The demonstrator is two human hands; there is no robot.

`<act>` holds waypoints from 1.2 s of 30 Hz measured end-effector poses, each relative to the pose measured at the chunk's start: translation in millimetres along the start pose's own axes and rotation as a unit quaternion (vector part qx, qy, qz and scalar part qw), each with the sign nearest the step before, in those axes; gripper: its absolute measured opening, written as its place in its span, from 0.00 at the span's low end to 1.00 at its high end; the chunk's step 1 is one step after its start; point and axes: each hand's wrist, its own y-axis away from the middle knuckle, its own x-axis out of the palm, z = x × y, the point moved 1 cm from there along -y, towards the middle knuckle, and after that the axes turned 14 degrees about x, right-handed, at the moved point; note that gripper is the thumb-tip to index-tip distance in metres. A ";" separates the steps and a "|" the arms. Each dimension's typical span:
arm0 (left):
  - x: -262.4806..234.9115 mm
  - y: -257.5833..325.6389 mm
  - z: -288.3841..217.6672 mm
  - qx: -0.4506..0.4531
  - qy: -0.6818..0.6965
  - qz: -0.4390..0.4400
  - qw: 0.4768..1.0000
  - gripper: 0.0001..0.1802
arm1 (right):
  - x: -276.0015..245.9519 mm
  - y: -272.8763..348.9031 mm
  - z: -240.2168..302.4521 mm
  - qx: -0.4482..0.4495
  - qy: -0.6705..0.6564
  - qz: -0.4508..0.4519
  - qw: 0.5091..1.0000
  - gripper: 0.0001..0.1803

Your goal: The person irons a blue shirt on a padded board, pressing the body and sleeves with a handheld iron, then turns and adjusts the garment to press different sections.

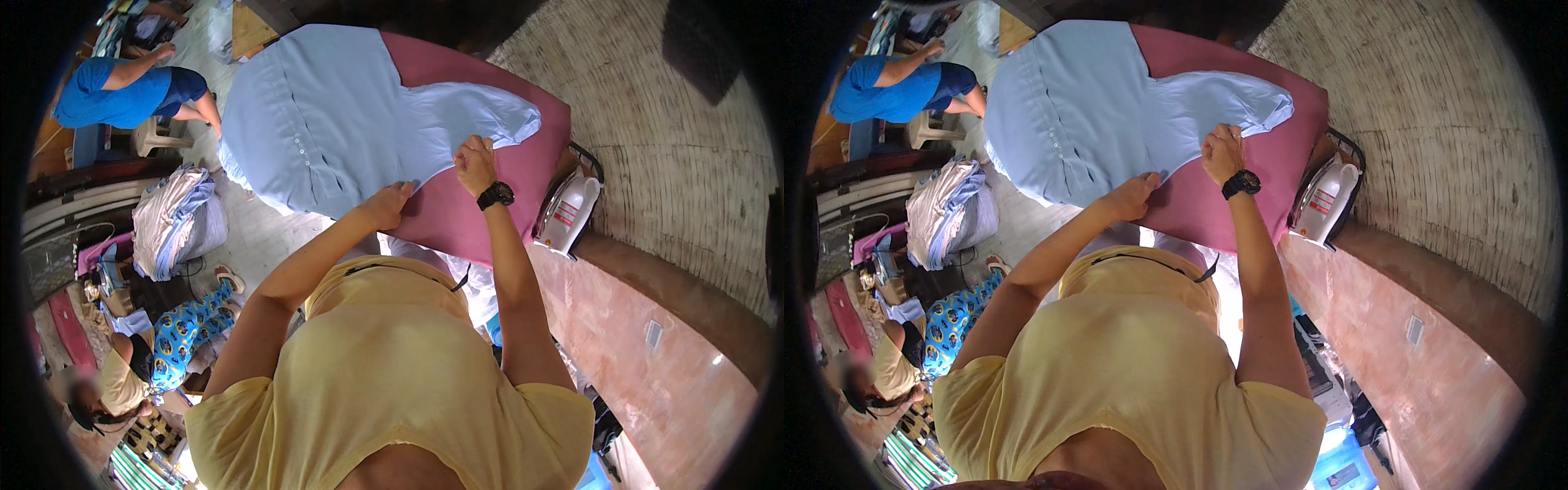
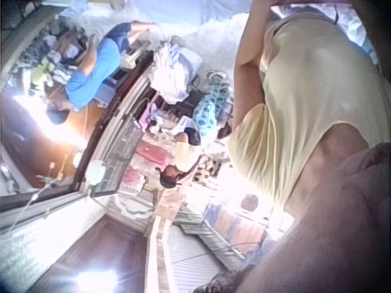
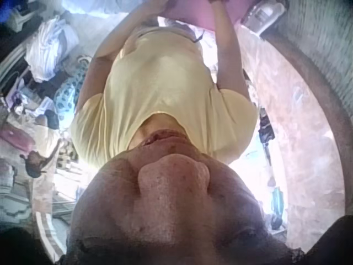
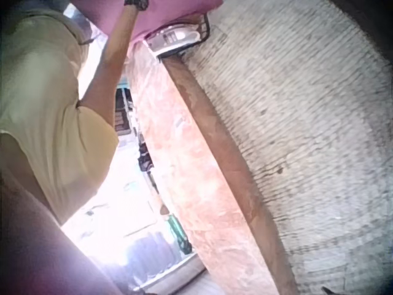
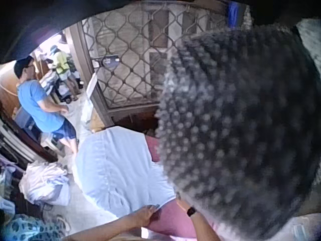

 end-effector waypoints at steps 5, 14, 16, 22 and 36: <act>-13.1 -33.5 -17.6 0.099 -0.108 -0.172 0.974 0.29 | -6.9 -2.4 -0.3 0.044 -0.114 -0.061 0.991 0.04; 12.1 -60.1 10.1 0.138 -0.054 -0.133 0.980 0.37 | -4.0 17.8 20.2 0.183 0.044 -0.069 0.980 0.06; 8.7 -59.2 15.8 0.186 -0.010 -0.132 0.974 0.39 | -3.7 23.3 22.8 0.211 0.071 -0.065 0.973 0.06; -16.2 -67.4 38.4 0.217 0.107 0.094 0.966 0.31 | 16.8 0.1 50.2 0.139 -0.065 -0.198 0.968 0.12; -152.2 -240.8 36.7 0.153 -0.075 -0.055 0.984 0.26 | 35.0 14.3 61.9 0.277 -0.096 -0.245 0.924 0.31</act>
